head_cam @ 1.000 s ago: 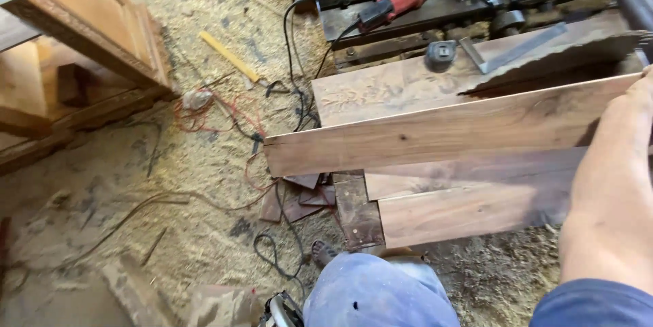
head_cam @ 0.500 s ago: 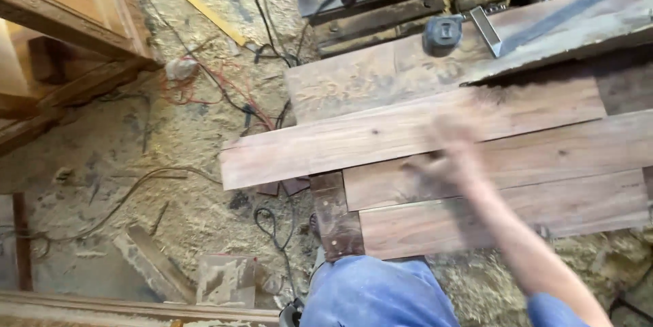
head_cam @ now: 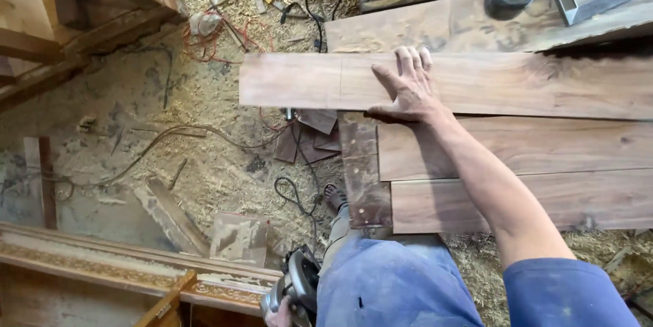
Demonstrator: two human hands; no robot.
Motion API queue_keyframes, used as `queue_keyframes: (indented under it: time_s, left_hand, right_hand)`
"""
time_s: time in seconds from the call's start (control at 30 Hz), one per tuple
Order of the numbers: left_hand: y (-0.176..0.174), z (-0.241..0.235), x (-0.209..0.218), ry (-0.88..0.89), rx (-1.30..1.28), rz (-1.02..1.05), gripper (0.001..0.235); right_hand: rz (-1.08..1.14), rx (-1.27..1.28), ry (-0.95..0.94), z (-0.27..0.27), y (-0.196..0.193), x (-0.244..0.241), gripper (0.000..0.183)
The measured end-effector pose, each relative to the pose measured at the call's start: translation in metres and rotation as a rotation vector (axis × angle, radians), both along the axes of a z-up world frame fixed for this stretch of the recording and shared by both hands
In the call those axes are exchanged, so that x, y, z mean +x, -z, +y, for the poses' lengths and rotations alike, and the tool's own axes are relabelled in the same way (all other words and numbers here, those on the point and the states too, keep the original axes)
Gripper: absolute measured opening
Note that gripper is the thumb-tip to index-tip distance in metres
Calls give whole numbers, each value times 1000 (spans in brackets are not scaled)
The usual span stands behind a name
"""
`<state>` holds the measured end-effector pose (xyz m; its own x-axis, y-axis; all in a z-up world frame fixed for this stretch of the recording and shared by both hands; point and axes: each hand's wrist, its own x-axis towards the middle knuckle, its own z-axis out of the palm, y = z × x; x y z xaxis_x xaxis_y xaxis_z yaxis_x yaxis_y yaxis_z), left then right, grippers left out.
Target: Cutting wooden boards using a handheld circular saw in a workshop environment.
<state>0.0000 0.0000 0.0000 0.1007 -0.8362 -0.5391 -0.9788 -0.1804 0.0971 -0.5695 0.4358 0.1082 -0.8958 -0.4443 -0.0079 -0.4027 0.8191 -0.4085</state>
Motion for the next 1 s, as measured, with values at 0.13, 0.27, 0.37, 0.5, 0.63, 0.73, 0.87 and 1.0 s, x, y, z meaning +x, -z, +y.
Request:
queue_keyframes:
  time_s: [0.13,0.27,0.37,0.5,0.63,0.73,0.87,1.0]
  left_hand:
    - [-18,-16,-24,-138,-28,192,74]
    - [-55,-38,-57,134,103,196,34]
    - [-84,-48,-84,114,105,369,21]
    - [-159,-52,-135,249,152,452,36]
    - [-251,-19,-199,327,234,552,13]
    - [-294,19,-244,446,207,532,18]
    - [-301,68,-296,457,220,705,15]
    - [-302,104,-343,546,312,787,9]
  right_hand:
    - [-43,2,-21,-20,-4,23,90]
    - [70,-68,-13,-41,5,37,86]
    - [93,-79,-2,-58,1,39,86]
    - [35,18,-17,-66,15,34,97]
    - [40,-73,24,-92,7,30,84]
    - [135,-54,56,-105,16,29,87]
    - [232,-145,30,-95,20,29,79]
    - [207,-196,-18,-91,16,32,77]
